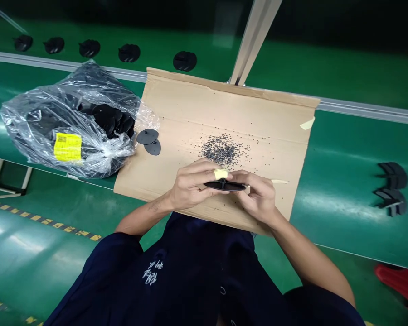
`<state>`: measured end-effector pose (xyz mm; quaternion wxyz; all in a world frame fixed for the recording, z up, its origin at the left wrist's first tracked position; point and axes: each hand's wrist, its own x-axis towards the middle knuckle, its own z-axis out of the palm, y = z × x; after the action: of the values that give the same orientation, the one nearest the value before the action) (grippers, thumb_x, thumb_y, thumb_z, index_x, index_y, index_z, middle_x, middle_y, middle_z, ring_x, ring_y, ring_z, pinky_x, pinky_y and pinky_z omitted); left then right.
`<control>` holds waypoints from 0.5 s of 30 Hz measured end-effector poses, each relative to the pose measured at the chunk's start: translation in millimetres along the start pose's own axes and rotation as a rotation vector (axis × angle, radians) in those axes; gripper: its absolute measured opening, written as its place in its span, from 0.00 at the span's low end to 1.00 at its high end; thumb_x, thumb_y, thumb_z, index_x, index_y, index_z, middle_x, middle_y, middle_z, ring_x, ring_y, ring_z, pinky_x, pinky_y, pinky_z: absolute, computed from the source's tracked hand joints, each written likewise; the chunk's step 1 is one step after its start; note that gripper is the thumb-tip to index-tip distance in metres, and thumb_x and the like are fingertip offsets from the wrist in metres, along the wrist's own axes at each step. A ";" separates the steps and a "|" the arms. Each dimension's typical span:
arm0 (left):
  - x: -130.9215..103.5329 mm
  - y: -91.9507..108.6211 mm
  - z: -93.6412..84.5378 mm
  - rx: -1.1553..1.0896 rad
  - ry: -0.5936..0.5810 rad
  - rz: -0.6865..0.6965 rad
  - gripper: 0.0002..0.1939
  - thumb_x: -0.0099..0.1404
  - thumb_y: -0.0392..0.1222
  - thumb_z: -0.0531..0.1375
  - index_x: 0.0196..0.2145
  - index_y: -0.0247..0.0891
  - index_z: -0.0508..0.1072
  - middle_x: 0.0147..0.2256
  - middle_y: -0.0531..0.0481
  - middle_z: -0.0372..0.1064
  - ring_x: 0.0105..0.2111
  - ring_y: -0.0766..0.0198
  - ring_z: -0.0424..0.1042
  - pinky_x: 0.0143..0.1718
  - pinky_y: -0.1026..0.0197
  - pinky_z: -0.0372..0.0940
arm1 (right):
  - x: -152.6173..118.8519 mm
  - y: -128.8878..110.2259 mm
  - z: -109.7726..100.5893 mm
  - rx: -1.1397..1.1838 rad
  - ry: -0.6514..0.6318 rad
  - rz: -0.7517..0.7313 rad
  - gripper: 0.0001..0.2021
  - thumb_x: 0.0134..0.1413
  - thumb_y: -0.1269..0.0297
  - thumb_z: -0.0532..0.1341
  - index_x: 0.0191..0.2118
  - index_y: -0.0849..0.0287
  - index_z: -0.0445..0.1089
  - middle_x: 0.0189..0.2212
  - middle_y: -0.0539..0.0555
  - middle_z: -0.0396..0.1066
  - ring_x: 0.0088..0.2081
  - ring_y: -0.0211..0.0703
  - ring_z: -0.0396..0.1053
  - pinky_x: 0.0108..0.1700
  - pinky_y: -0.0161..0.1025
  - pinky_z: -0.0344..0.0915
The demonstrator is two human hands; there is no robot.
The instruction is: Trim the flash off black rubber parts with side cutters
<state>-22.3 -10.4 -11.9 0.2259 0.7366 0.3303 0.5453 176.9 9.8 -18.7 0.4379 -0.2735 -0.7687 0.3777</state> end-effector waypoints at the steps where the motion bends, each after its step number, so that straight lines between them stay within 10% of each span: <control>1: -0.2 0.1 0.0 0.000 0.008 0.001 0.16 0.68 0.41 0.67 0.53 0.41 0.78 0.38 0.47 0.79 0.37 0.65 0.77 0.38 0.61 0.73 | 0.2 -1.0 -0.4 0.003 -0.013 0.015 0.04 0.67 0.68 0.61 0.42 0.57 0.75 0.40 0.58 0.81 0.41 0.45 0.81 0.41 0.39 0.79; 15: 1.9 7.2 4.6 -0.001 -0.084 -0.077 0.13 0.69 0.48 0.65 0.48 0.40 0.79 0.38 0.46 0.77 0.40 0.62 0.76 0.42 0.58 0.74 | -10.5 -8.3 3.5 0.144 0.047 0.259 0.12 0.64 0.53 0.65 0.38 0.56 0.77 0.37 0.56 0.81 0.39 0.46 0.80 0.43 0.42 0.78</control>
<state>-15.9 -13.8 -7.0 0.2609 0.7456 0.3480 0.5050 177.9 -4.0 -18.0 0.4221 -0.3470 -0.6872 0.4788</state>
